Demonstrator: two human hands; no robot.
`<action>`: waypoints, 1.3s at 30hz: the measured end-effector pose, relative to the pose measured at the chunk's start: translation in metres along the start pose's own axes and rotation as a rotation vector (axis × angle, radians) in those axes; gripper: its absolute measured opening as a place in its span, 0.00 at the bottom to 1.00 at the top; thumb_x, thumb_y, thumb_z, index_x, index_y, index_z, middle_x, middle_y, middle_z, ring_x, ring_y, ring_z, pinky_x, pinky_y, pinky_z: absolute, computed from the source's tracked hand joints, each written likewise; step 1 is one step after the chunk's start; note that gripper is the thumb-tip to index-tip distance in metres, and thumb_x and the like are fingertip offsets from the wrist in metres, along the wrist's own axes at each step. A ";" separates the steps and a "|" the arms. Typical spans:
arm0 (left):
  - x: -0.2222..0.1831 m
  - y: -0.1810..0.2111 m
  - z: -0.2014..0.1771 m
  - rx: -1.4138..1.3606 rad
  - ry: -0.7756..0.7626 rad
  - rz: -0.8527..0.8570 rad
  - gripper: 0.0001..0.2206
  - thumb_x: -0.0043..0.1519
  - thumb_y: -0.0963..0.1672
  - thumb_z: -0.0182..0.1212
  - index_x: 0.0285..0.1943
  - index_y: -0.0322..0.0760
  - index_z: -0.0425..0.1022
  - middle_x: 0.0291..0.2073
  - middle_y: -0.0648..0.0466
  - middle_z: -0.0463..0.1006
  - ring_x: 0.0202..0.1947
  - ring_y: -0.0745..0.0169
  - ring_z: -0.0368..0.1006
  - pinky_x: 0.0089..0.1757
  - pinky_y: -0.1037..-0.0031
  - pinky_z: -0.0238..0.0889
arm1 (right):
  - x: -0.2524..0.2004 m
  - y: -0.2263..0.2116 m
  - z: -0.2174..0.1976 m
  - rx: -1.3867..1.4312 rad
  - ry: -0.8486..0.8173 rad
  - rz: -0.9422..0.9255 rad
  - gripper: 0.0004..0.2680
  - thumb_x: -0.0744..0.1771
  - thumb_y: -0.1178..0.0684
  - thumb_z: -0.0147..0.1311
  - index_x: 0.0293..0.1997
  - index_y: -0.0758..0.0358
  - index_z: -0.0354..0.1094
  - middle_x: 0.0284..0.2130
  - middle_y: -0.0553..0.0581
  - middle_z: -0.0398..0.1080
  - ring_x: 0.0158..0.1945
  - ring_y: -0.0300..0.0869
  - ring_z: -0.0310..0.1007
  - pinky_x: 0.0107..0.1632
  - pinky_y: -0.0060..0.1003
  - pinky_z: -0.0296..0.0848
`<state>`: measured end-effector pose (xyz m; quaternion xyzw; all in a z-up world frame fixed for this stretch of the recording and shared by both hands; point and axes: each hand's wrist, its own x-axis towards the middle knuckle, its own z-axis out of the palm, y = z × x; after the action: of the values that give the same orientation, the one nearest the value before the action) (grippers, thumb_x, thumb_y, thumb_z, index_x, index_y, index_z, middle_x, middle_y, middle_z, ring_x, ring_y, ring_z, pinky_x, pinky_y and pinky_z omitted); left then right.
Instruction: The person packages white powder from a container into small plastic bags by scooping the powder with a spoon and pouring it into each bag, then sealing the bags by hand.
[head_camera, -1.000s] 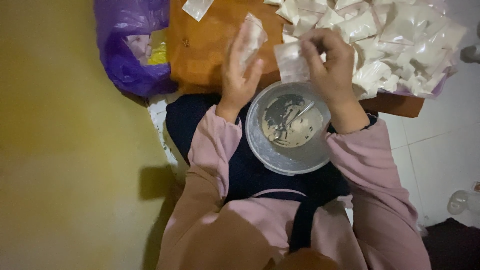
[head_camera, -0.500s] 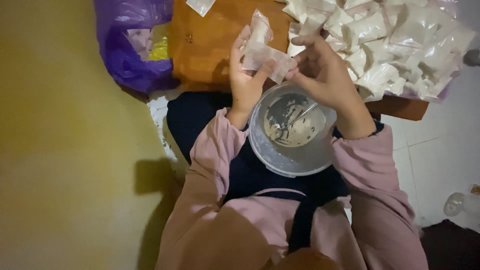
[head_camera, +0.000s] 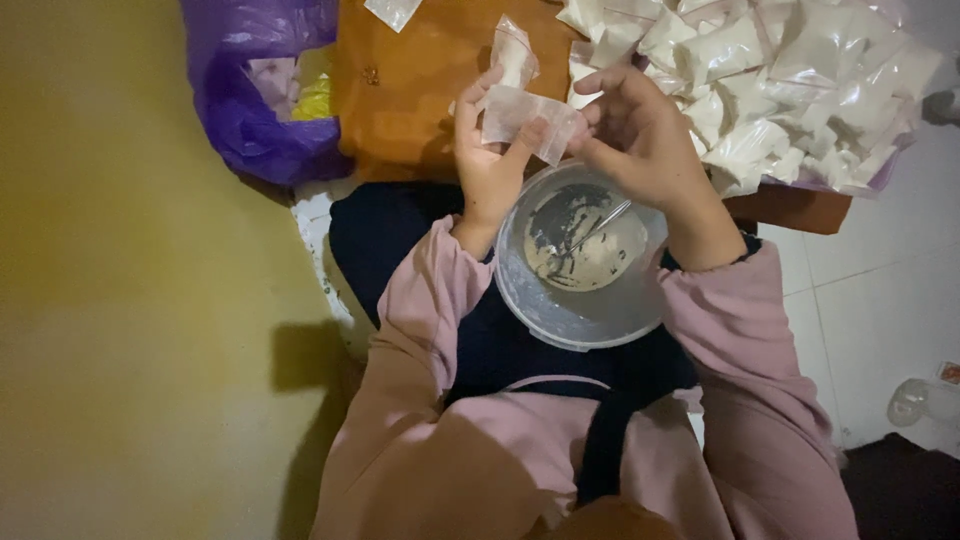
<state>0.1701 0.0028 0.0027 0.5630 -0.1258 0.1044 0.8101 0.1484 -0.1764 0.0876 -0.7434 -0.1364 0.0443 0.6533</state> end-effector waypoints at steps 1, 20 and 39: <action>-0.001 0.001 0.001 -0.011 0.001 -0.012 0.27 0.63 0.38 0.69 0.69 0.38 0.61 0.58 0.49 0.72 0.53 0.60 0.72 0.56 0.74 0.69 | -0.001 -0.001 0.001 0.016 0.026 0.044 0.16 0.67 0.68 0.56 0.60 0.63 0.58 0.38 0.53 0.69 0.39 0.35 0.69 0.42 0.25 0.68; -0.003 0.009 0.003 0.262 -0.001 0.075 0.24 0.62 0.38 0.69 0.66 0.39 0.64 0.60 0.52 0.71 0.57 0.58 0.72 0.60 0.71 0.68 | 0.001 0.014 -0.002 0.081 0.008 -0.020 0.17 0.67 0.70 0.55 0.61 0.64 0.56 0.38 0.55 0.68 0.39 0.37 0.70 0.43 0.27 0.70; 0.003 0.002 0.001 0.071 -0.139 -0.022 0.28 0.59 0.35 0.67 0.69 0.38 0.63 0.69 0.48 0.68 0.71 0.54 0.64 0.72 0.67 0.54 | 0.002 0.017 -0.008 0.056 0.054 -0.009 0.15 0.69 0.70 0.56 0.60 0.68 0.56 0.38 0.59 0.70 0.41 0.40 0.74 0.46 0.29 0.75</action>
<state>0.1720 0.0024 0.0058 0.5987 -0.1716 0.0606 0.7800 0.1546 -0.1851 0.0719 -0.7249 -0.1209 0.0250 0.6776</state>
